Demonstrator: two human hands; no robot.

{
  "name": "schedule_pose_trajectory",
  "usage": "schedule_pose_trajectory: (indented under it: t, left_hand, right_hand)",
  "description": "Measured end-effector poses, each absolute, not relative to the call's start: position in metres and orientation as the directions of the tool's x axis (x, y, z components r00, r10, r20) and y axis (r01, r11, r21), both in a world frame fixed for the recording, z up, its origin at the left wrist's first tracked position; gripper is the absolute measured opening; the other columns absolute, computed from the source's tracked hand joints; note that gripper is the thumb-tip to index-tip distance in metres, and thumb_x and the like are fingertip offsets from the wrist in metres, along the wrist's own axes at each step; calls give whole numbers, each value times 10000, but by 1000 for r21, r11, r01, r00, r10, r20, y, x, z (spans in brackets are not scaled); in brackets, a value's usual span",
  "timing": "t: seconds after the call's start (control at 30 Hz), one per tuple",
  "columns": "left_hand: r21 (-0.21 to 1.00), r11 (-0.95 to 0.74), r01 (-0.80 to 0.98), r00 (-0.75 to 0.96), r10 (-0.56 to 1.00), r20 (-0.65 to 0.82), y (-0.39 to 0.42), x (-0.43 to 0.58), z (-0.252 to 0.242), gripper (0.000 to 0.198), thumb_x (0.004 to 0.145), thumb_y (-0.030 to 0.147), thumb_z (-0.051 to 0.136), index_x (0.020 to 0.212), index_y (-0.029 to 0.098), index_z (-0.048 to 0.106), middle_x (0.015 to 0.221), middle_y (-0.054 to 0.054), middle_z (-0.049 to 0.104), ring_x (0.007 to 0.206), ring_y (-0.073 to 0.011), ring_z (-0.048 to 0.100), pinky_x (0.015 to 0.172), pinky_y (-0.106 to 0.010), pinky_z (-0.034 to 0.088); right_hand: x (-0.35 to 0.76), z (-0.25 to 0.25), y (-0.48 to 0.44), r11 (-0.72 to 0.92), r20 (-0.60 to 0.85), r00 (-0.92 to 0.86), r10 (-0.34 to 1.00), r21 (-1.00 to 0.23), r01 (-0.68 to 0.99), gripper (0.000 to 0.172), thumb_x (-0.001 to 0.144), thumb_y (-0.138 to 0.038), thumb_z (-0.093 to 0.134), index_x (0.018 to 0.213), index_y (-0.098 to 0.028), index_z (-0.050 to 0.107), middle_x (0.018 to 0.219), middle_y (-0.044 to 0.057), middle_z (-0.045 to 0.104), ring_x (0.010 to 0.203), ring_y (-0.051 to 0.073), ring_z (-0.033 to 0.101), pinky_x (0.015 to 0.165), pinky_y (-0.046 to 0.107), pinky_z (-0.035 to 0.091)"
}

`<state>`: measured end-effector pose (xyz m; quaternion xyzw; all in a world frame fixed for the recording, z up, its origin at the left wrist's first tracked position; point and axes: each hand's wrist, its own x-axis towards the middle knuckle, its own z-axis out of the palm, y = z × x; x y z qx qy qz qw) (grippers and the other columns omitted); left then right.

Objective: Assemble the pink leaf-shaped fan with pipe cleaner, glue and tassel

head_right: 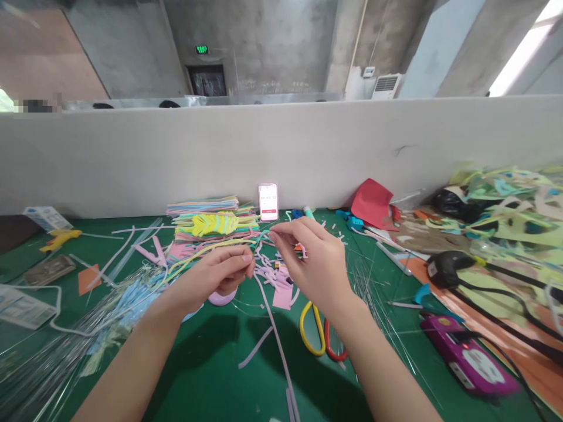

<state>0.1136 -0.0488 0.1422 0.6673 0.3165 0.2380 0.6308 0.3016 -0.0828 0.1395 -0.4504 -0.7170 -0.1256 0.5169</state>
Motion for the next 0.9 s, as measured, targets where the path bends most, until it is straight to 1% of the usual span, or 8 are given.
schedule_pose_trajectory:
  t: [0.17, 0.3, 0.37, 0.43, 0.5, 0.63, 0.77, 0.9]
  left_hand:
    - [975, -176, 134, 652, 757, 47, -53, 116, 143, 284, 941, 461, 445, 981, 208, 569, 523, 83, 284, 441, -72, 242, 413, -207, 198]
    - [907, -361, 218, 594, 786, 170, -56, 120, 140, 270, 969, 404, 407, 917, 196, 572, 621, 53, 406, 515, -76, 346, 497, -222, 280]
    - [857, -445, 259, 548, 799, 249, -57, 121, 140, 253, 978, 344, 398, 864, 185, 558, 703, 32, 480, 608, -89, 420, 578, -230, 325]
    - [826, -488, 282, 513, 804, 299, -58, 121, 142, 243, 975, 305, 402, 816, 181, 537, 716, 28, 492, 652, -99, 439, 614, -236, 330]
    - [833, -478, 279, 514, 807, 291, -60, 119, 145, 248, 971, 304, 405, 789, 183, 521, 667, 36, 451, 610, -100, 405, 587, -240, 311]
    - [892, -385, 235, 547, 811, 206, -62, 116, 150, 268, 971, 345, 392, 779, 192, 498, 611, 46, 370, 525, -96, 324, 513, -244, 258]
    - [939, -305, 159, 577, 800, 162, -62, 116, 149, 275, 967, 372, 397, 768, 199, 477, 566, 57, 328, 479, -93, 270, 472, -247, 219]
    - [971, -229, 64, 611, 779, 144, -61, 118, 149, 282, 962, 372, 408, 748, 195, 456, 557, 68, 295, 460, -81, 233, 451, -234, 201]
  right_hand:
    - [298, 140, -86, 577, 823, -63, 565, -339, 743, 72, 866, -166, 605, 821, -185, 659, 669, 6, 621, 596, 114, 563, 575, 239, 442]
    - [295, 142, -87, 542, 744, 9, 668, -494, 680, 79, 859, -231, 625, 815, -194, 679, 685, 4, 636, 609, 116, 567, 592, 252, 451]
    - [296, 143, -88, 485, 602, 57, 796, -692, 535, 144, 869, -311, 617, 846, -194, 697, 714, 16, 657, 641, 125, 590, 612, 261, 474]
    - [298, 145, -89, 370, 394, 27, 919, -883, 289, 268, 898, -410, 559, 912, -193, 715, 755, 35, 673, 665, 131, 605, 614, 267, 495]
    - [301, 147, -89, 240, 236, -56, 970, -967, 80, 354, 907, -477, 521, 960, -193, 725, 786, 50, 679, 677, 132, 612, 610, 267, 508]
    - [304, 146, -90, 189, 194, -123, 973, -980, -55, 305, 868, -461, 600, 959, -199, 727, 787, 47, 684, 710, 131, 630, 618, 252, 521]
    - [304, 143, -88, 245, 245, -123, 962, -969, -13, 281, 880, -430, 596, 971, -192, 716, 810, 55, 703, 717, 132, 647, 613, 248, 531]
    - [302, 143, -87, 381, 375, -100, 922, -923, 54, 205, 898, -365, 591, 936, -205, 713, 752, 23, 707, 673, 104, 652, 603, 213, 529]
